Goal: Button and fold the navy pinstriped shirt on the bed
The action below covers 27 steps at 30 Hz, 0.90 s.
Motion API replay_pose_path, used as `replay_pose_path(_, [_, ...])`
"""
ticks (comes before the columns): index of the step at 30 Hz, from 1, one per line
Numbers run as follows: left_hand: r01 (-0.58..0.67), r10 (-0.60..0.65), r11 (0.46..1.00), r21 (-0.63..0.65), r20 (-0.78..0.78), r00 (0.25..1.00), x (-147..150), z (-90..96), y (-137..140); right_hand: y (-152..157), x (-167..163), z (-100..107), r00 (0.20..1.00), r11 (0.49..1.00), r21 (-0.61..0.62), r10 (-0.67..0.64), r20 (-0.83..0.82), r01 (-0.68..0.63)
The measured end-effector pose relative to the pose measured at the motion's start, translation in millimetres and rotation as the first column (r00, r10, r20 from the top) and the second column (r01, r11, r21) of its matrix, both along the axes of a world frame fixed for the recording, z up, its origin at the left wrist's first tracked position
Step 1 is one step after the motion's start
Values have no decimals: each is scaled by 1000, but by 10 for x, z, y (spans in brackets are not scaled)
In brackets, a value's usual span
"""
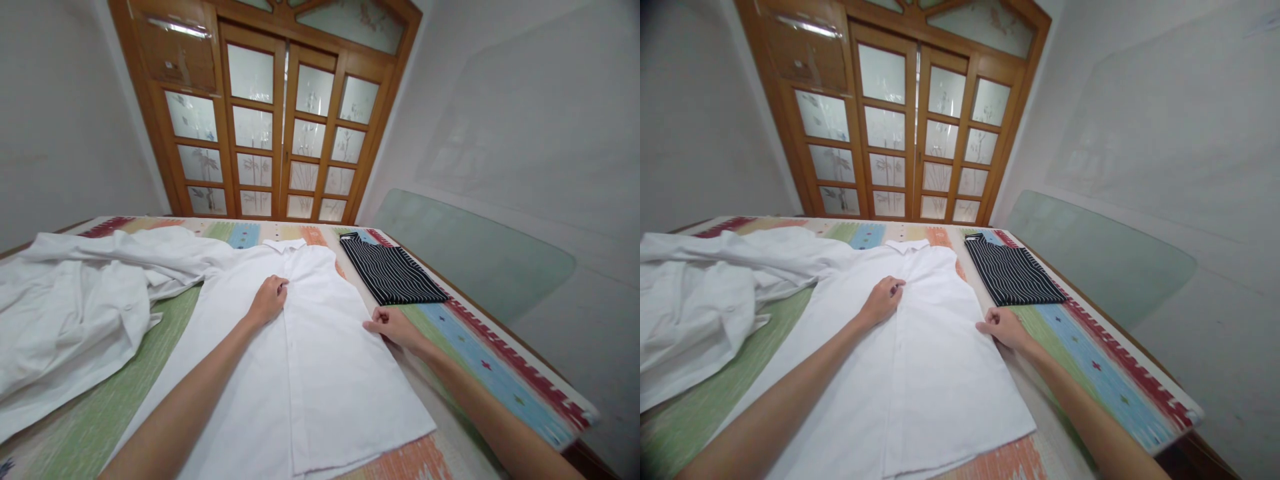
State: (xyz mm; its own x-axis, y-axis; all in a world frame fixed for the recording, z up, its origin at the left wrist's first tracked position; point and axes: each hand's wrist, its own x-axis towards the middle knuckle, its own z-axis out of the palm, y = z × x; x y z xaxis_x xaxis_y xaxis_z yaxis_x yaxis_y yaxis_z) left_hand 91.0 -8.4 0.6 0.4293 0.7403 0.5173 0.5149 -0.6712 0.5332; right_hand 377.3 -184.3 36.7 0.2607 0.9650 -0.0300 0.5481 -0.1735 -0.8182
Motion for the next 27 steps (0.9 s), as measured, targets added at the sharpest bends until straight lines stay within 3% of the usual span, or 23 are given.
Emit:
replay_pose_path(6, [-54, 65, 996, 78, -157, 985, 10, 23, -66, 312, -61, -36, 927, 994, 88, 91, -365, -63])
replay_pose_path(9, [-72, 108, 987, 144, -258, 960, 19, 44, -122, 534, -70, -125, 977, 965, 261, 81, -198, -27])
replay_pose_path(12, [-83, 137, 980, 181, -309, 941, 30, 63, -162, 750, -31, -244, 999, 932, 359, -43, -10, 43])
replay_pose_path(16, [-95, 156, 975, 202, -315, 936, 38, 91, -191, 1006, 26, -346, 975, 936, 322, -188, 115, 143])
replay_pose_path(20, [-86, 152, 972, 216, -308, 939, 36, 105, -204, 1219, 10, -353, 976, 966, 229, -157, 149, 120])
replay_pose_path(27, [-86, 145, 973, 213, -282, 948, 30, 61, -193, 1329, -18, -265, 966, 965, 244, -146, 213, 92])
